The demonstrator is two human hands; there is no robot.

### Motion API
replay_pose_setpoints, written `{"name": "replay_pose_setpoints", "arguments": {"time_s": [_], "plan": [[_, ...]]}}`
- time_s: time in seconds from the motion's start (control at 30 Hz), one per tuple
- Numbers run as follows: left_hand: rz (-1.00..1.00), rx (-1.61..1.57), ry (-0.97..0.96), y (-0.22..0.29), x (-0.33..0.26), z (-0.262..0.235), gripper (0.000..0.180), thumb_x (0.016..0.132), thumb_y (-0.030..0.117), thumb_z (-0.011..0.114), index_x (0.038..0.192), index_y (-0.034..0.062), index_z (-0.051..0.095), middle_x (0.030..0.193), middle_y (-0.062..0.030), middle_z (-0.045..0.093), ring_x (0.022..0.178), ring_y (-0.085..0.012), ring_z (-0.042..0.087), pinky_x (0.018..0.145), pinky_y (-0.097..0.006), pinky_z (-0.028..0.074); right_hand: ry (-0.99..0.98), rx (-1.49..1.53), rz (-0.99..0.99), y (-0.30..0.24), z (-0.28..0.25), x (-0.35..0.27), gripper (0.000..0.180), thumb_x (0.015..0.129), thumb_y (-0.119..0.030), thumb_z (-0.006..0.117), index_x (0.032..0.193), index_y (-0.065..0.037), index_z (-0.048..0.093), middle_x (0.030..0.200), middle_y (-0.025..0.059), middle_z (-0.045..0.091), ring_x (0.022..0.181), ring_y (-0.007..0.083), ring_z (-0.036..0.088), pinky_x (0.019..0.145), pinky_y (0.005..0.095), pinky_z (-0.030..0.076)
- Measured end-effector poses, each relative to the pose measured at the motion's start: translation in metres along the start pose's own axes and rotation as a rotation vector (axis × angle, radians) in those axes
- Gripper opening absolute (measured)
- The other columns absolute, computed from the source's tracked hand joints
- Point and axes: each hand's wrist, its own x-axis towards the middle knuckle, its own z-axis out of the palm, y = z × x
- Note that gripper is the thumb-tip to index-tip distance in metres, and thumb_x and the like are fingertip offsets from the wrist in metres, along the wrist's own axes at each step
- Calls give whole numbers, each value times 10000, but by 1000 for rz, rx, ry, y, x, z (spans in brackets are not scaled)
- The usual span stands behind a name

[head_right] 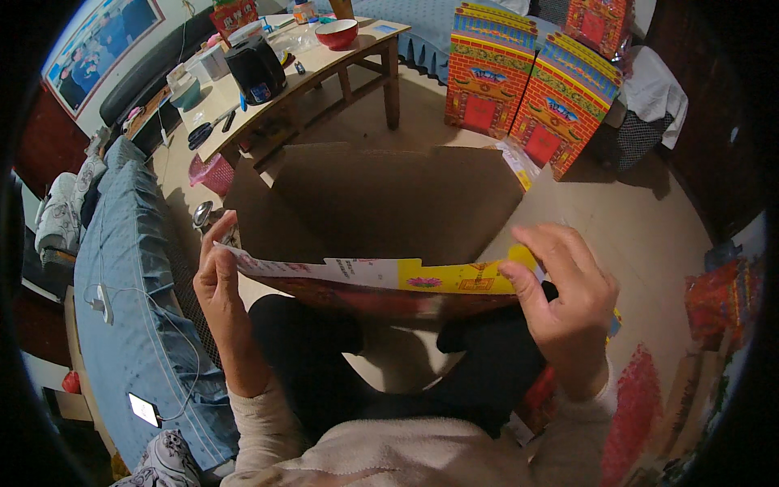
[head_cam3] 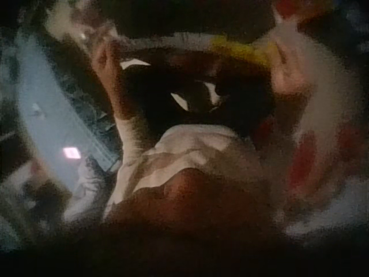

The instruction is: The person assembles a colorful printed cardboard box by folding flaps, inserting tabs, and securing them with adhesive. They handle multiple similar boxes and repeatedly fold and attach parts to form the box structure.

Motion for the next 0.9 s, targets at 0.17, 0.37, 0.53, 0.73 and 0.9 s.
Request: {"name": "replay_pose_setpoints", "arguments": {"time_s": [0.17, 0.37, 0.53, 0.73, 0.9], "plan": [[-30, -20, -29, -2, -6, 3, 459, 1041, 385, 516, 1012, -23, 725, 1364, -180, 597, 1336, -308, 497, 1128, -451, 338, -172, -73, -321, -20, -20, 28, 250, 788, -143, 775, 1010, -51, 710, 897, 110, 702, 867, 320, 671, 738, 428, 516], [-28, -12, -6, -3, -7, -1, 470, 1042, 391, 513, 1004, -23, 732, 1373, -177, 595, 1305, -294, 523, 1081, -431, 378, -870, 236, -19, -54, 6, 71, 312, 934, -313, 633, 1110, -58, 665, 912, 154, 701, 892, 359, 656, 803, 450, 507], [-76, 24, 90, -2, -4, 6, 382, 1006, 295, 595, 837, -20, 730, 1228, -161, 659, 1292, -331, 528, 1111, -455, 334, -1061, 422, 26, -31, 36, 91, 338, 994, -325, 556, 1145, -33, 632, 945, 174, 691, 902, 340, 659, 827, 417, 506], [113, 473, 143, 2, -1, 4, 215, 926, 222, 687, 871, 16, 724, 1153, -150, 679, 1209, -325, 578, 1134, -489, 299, -1125, 567, 114, -24, 48, 94, 326, 1015, -270, 525, 1208, -15, 587, 1032, 152, 676, 968, 242, 644, 869, 369, 494], [185, 660, 134, 8, 2, 8, 358, 874, 166, 706, 1225, 104, 686, 1338, -144, 615, 1332, -341, 484, 1161, -479, 260, -1046, 608, 33, -14, 66, 87, 336, 997, -235, 534, 1255, -25, 585, 1096, 147, 687, 1010, 248, 651, 910, 359, 493]]}}
